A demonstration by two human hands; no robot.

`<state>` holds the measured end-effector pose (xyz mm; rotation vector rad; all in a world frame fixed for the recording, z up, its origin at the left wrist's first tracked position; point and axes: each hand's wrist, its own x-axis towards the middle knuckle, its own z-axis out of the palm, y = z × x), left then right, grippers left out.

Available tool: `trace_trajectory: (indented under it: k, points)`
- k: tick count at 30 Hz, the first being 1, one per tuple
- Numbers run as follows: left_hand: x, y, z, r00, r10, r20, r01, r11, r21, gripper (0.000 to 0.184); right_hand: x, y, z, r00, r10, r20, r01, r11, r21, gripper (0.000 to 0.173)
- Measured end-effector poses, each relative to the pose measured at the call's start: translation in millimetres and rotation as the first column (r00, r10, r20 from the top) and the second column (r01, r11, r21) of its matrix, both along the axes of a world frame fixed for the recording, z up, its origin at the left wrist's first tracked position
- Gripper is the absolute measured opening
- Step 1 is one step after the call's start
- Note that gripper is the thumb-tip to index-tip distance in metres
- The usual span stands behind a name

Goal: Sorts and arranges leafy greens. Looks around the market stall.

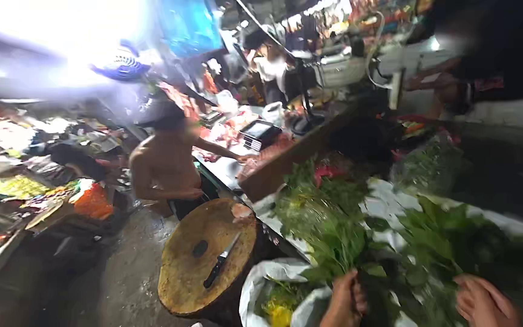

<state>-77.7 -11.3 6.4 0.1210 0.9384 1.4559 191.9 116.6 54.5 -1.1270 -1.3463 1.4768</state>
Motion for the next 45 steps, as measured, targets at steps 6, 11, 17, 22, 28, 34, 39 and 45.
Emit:
trace_trajectory:
  k: [6, 11, 17, 22, 28, 34, 39, 45]
  points:
    - [53, 11, 39, 0.990, 0.008, -0.144, -0.027, 0.991, -0.133, 0.040, -6, -24, 10, 0.952, -0.191, -0.240, 0.151, 0.973, -0.175, 0.028]
    - [103, 19, 24, 0.990, 0.023, -0.139, -0.043, 0.989, -0.144, 0.032, 26, -32, 1, 0.888, -0.133, -0.439, -0.012, 0.950, -0.311, 0.033]
    - [149, 31, 14, 0.995, 0.033, -0.097, -0.038, 0.998, -0.048, 0.019, 50, -41, -7, 0.885, -0.134, -0.446, -0.024, 0.943, -0.331, 0.033]
    - [173, 40, 15, 0.999, 0.024, -0.021, -0.024, 0.999, 0.040, 0.035, 36, -25, 36, 0.872, 0.008, -0.489, -0.126, 0.970, -0.209, 0.029]
    - [183, 53, 15, 0.994, 0.011, 0.112, -0.027, 0.988, 0.150, 0.087, -8, -4, 47, 0.925, 0.359, -0.127, -0.380, 0.888, -0.260, 0.035]
    - [177, 73, 10, 0.988, 0.128, -0.090, -0.123, 0.991, 0.051, 0.060, -9, -1, 1, 0.860, 0.366, 0.356, -0.343, 0.930, -0.129, 0.032]
    - [160, 95, 44, 0.921, 0.109, -0.373, -0.096, 0.994, 0.054, 0.050, -14, -1, 3, 0.862, 0.232, 0.450, -0.343, 0.921, 0.183, 0.032]
    - [145, 94, 103, 0.579, 0.138, -0.803, 0.081, 0.971, 0.226, 0.039, -22, -8, 32, 0.990, -0.009, 0.138, -0.057, 0.883, 0.466, 0.043]
